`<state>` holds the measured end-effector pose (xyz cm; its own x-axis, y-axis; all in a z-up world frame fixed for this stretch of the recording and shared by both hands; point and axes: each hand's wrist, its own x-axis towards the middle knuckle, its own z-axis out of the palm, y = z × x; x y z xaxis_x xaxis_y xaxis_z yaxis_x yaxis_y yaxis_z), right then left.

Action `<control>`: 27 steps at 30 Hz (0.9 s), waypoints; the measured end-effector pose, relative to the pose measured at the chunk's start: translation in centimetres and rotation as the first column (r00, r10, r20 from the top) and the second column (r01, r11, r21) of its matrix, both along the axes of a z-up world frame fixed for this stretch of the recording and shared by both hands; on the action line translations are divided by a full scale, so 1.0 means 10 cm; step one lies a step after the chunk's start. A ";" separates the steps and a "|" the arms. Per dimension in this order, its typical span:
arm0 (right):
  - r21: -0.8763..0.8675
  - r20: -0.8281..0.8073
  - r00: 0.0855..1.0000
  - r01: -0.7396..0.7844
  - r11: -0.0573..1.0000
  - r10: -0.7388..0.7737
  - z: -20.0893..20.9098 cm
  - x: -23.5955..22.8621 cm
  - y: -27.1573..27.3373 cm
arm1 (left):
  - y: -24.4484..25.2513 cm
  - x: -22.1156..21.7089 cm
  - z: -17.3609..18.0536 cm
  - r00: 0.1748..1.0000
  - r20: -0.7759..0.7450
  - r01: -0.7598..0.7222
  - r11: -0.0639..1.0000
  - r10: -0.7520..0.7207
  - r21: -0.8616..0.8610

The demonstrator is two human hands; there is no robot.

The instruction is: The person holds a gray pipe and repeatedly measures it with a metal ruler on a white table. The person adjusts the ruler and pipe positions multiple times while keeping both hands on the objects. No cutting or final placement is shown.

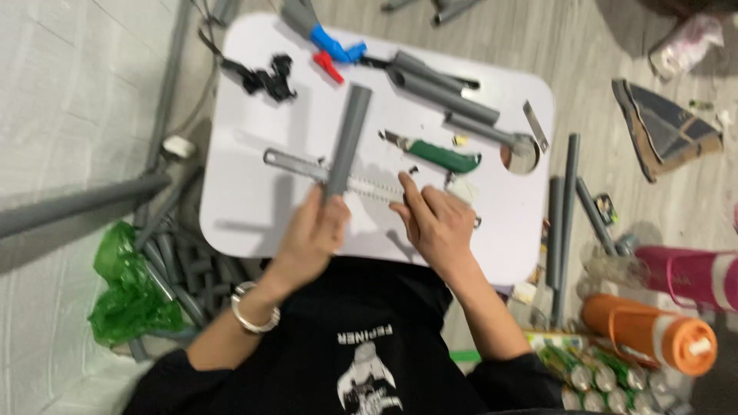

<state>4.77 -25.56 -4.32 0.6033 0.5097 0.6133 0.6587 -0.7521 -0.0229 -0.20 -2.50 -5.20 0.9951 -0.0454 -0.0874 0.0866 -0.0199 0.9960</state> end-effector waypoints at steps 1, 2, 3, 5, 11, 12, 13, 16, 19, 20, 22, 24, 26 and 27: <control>0.010 0.016 1.000 -0.008 1.000 0.007 -0.01 0.07 0.10 | -0.07 0.03 0.02 1.000 0.016 -0.008 1.000 0.007 0.010; 0.023 0.013 1.000 -0.006 1.000 0.005 -0.02 0.03 0.15 | -0.20 -0.03 0.03 1.000 0.007 0.025 1.000 -0.025 -0.017; 0.036 0.010 1.000 -0.004 0.999 0.003 -0.03 0.00 0.19 | -0.32 -0.09 0.04 0.998 -0.001 0.058 0.997 -0.058 -0.045; 0.039 0.009 1.000 -0.003 0.999 0.002 -0.20 0.02 0.03 | -0.10 -0.03 0.01 1.000 0.008 0.023 1.000 -0.022 -0.019; 0.034 -0.011 1.000 0.004 0.999 -0.004 0.04 0.02 0.17 | -0.17 -0.04 -0.12 1.000 -0.014 0.028 0.999 -0.028 -0.047; 0.017 -0.018 1.000 0.001 1.000 -0.001 0.11 -0.02 0.18 | -0.18 -0.09 0.02 0.999 -0.019 0.040 0.999 -0.040 -0.015; 0.010 -0.036 0.999 0.005 1.000 -0.005 0.12 -0.12 0.11 | -0.13 -0.14 0.03 0.998 -0.037 0.043 0.999 -0.044 -0.022; -0.008 -0.044 0.999 0.003 1.000 -0.003 0.12 -0.02 0.10 | -0.05 -0.04 0.02 0.998 0.002 -0.059 0.998 0.060 -0.020; 0.034 -0.056 0.998 0.001 0.999 0.001 0.05 -0.04 0.12 | -0.18 -0.11 -0.02 0.999 -0.040 0.025 0.997 -0.028 -0.077; 0.016 -0.038 0.999 0.010 1.000 -0.010 0.02 -0.04 0.06 | -0.07 -0.08 0.01 0.999 -0.040 -0.001 0.996 -0.003 -0.087; 0.005 0.005 1.000 0.016 1.000 -0.016 -0.06 0.01 0.07 | -0.06 -0.04 -0.03 1.000 -0.015 -0.028 0.995 0.027 -0.091; 0.046 -0.020 1.000 0.001 0.999 0.000 -0.17 -0.03 0.13 | -0.31 -0.11 -0.19 0.992 -0.111 0.034 0.979 -0.057 -0.201; 0.052 -0.038 0.999 0.034 0.998 -0.032 -0.12 -0.06 0.16 | -0.23 -0.20 -0.12 0.987 -0.138 0.060 0.986 -0.082 -0.154; 0.058 -0.048 0.998 0.034 0.998 -0.031 -0.09 -0.09 0.15 | -0.20 -0.25 -0.08 0.985 -0.154 0.057 0.993 -0.073 -0.106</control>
